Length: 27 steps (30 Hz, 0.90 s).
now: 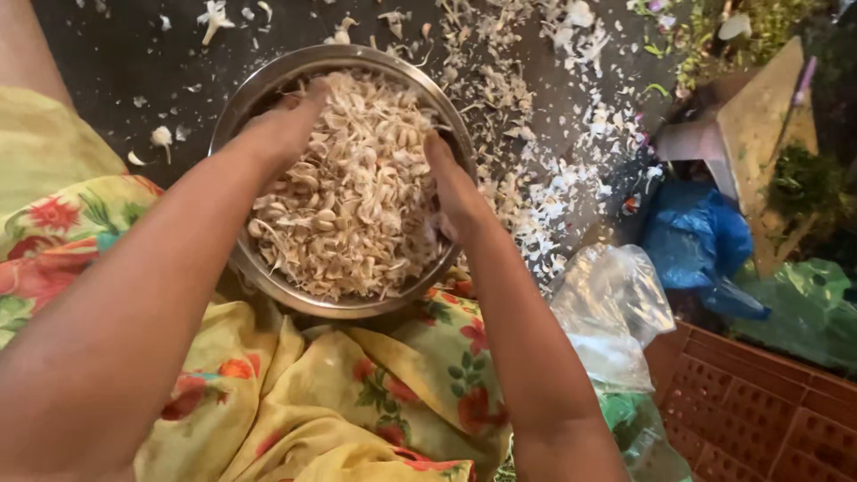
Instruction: The person sits on the floor and sorts through a pile of shredded white vegetable matter in a metal bowl, picking out unwanted pieces and placing them into the bowl. The person also picks up pieces from the floor and adds them to the bowl.
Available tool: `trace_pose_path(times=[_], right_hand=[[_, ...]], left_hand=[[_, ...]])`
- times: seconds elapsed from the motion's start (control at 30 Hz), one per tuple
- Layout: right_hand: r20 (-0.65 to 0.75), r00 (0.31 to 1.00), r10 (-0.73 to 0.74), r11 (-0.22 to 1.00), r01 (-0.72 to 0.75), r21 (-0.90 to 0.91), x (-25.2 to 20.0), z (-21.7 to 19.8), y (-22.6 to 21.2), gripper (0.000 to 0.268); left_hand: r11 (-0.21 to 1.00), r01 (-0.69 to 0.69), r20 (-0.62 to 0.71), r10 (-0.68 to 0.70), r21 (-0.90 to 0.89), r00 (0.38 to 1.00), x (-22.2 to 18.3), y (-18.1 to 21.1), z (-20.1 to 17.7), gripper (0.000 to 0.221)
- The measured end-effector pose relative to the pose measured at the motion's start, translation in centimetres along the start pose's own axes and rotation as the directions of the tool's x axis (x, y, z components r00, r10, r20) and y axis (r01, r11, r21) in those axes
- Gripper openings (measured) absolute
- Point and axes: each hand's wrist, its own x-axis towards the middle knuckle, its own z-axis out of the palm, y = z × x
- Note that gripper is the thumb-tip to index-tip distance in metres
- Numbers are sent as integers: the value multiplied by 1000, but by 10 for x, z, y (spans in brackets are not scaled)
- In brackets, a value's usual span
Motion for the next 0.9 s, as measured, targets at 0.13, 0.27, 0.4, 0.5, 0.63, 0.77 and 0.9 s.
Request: trace_pose_path(times=[0.13, 0.27, 0.4, 0.5, 0.63, 0.77, 0.9], right_hand=[[44, 999, 18, 984, -10, -180, 33, 3, -13, 105], [40, 994, 103, 978, -93, -188, 62, -2, -1, 102], [40, 988, 149, 982, -143, -126, 84, -9, 9, 86], [82, 991, 106, 994, -103, -40, 78, -15, 5, 72], [284, 948, -143, 986, 112, 121, 30, -12, -31, 61], [248, 931, -267, 852, 348, -390, -45, -2, -92, 60], [301, 864, -404, 741, 502, -447, -118, -11, -109, 61]], left_hand=[[949, 159, 144, -124, -270, 982, 15, 3, 9, 70], [909, 178, 308, -58, -377, 950, 22, -3, 13, 61], [938, 160, 272, -75, -306, 959, 15, -2, 6, 54], [928, 79, 232, 8, -364, 973, 2, 6, 5, 51], [953, 0, 256, 81, -302, 963, -26, 25, 11, 45], [963, -205, 203, 239, -175, 949, -69, 53, 4, 36], [948, -309, 134, 317, -83, 939, -113, 56, -16, 46]])
